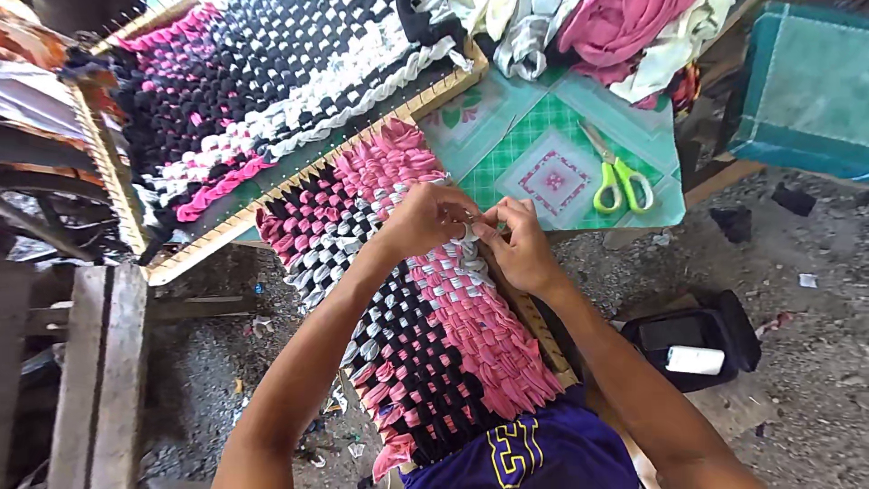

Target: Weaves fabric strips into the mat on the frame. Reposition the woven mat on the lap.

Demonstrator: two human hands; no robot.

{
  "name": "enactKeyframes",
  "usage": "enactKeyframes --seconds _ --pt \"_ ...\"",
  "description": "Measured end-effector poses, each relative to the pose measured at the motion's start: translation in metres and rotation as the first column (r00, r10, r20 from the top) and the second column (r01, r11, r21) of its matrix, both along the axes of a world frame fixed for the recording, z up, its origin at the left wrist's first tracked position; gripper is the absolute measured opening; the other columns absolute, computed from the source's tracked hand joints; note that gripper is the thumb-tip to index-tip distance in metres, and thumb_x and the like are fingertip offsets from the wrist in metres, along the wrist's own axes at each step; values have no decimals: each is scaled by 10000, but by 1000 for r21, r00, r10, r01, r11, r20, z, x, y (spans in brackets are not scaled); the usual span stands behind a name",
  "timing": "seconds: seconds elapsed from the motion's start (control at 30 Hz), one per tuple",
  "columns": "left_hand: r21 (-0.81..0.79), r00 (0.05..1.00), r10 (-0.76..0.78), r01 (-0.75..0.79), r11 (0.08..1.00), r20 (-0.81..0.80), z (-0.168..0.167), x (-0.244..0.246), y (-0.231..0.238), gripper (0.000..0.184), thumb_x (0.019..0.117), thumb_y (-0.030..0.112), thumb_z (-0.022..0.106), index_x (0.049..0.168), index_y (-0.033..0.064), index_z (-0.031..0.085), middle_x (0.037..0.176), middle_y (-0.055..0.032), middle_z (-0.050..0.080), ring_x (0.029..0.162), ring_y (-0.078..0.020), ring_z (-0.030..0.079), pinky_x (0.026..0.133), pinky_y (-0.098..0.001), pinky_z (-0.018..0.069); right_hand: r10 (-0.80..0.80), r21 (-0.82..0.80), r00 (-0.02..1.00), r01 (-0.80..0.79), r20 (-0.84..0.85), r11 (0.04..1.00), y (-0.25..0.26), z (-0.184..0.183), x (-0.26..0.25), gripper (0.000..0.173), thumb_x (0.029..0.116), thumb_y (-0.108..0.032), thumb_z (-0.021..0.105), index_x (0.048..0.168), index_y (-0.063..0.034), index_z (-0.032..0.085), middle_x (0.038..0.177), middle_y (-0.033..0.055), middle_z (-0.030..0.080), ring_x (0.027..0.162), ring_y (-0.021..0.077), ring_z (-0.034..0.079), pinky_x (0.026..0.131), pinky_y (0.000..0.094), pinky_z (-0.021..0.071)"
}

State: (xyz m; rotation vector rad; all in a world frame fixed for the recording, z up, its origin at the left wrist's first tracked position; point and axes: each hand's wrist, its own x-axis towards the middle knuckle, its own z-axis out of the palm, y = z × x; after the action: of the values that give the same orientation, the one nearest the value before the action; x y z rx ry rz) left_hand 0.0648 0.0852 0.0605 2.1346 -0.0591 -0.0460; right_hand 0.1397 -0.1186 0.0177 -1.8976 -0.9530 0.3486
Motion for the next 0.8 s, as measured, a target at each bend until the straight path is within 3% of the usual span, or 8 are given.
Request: enactKeyframes --seconds 0.17,0.27,0.33,0.4,0.43,0.53,0.63,0.8 --pt "245 985 -148 124 962 84 -4 9 0 162 875 45 655 963 66 790 899 -77 729 805 -155 667 752 -362 555 122 -162 977 -93 176 982 -6 8 6 308 1055 -349 538 989 -100 707 982 61 596 1073 304 510 932 514 396" --pt "334 976 -203 166 928 79 -4 9 -4 160 858 75 661 958 69 785 951 -91 683 915 -208 661 819 -407 564 44 -135 988 -65 -149 989 -5 17 4 245 1037 -295 601 971 -86 711 982 50 618 1025 215 552 860 391 471" --pt "393 977 -207 172 903 49 -3 8 -9 132 846 105 666 940 72 752 970 -87 651 936 -231 647 804 -444 560 -27 -83 918 -7 -396 997 0 23 -2 209 1024 -228 639 965 -36 696 934 77 632 865 162 615 737 332 533" --pt "432 979 -200 167 886 31 -3 7 -12 124 823 117 674 933 76 715 993 -84 644 971 -249 649 816 -471 564 -93 -107 887 49 -452 993 2 31 -14 213 1028 -244 642 1011 -37 689 915 93 646 768 165 624 650 332 541" --pt "434 981 -189 154 887 37 -4 6 -12 154 797 120 685 942 75 712 993 -84 637 982 -258 641 826 -478 556 -112 -141 908 59 -403 988 3 34 -19 196 1025 -238 639 1028 -50 693 965 92 655 825 178 635 689 356 551" --pt "385 974 -142 65 920 175 -22 0 -13 252 724 130 669 961 79 737 978 -106 639 968 -286 645 784 -509 537 -122 -180 972 86 -200 980 1 37 -35 182 1025 -208 602 1097 -68 693 1052 80 618 1032 234 572 855 414 497" --pt "176 930 -46 -20 984 365 -44 -8 -6 222 808 93 650 974 86 798 890 -71 626 847 -182 590 738 -376 504 -97 -95 993 90 -68 991 -9 39 -39 256 1031 -190 554 1187 -126 747 1049 26 625 1033 189 556 860 353 481" --pt "-62 880 94 -74 995 465 -52 -15 -3 172 869 20 685 967 63 820 834 -58 676 785 -84 615 686 -234 518 -151 -7 985 152 81 988 -13 16 -22 201 992 -235 678 1159 -165 766 1036 -17 727 1038 161 618 873 341 505"
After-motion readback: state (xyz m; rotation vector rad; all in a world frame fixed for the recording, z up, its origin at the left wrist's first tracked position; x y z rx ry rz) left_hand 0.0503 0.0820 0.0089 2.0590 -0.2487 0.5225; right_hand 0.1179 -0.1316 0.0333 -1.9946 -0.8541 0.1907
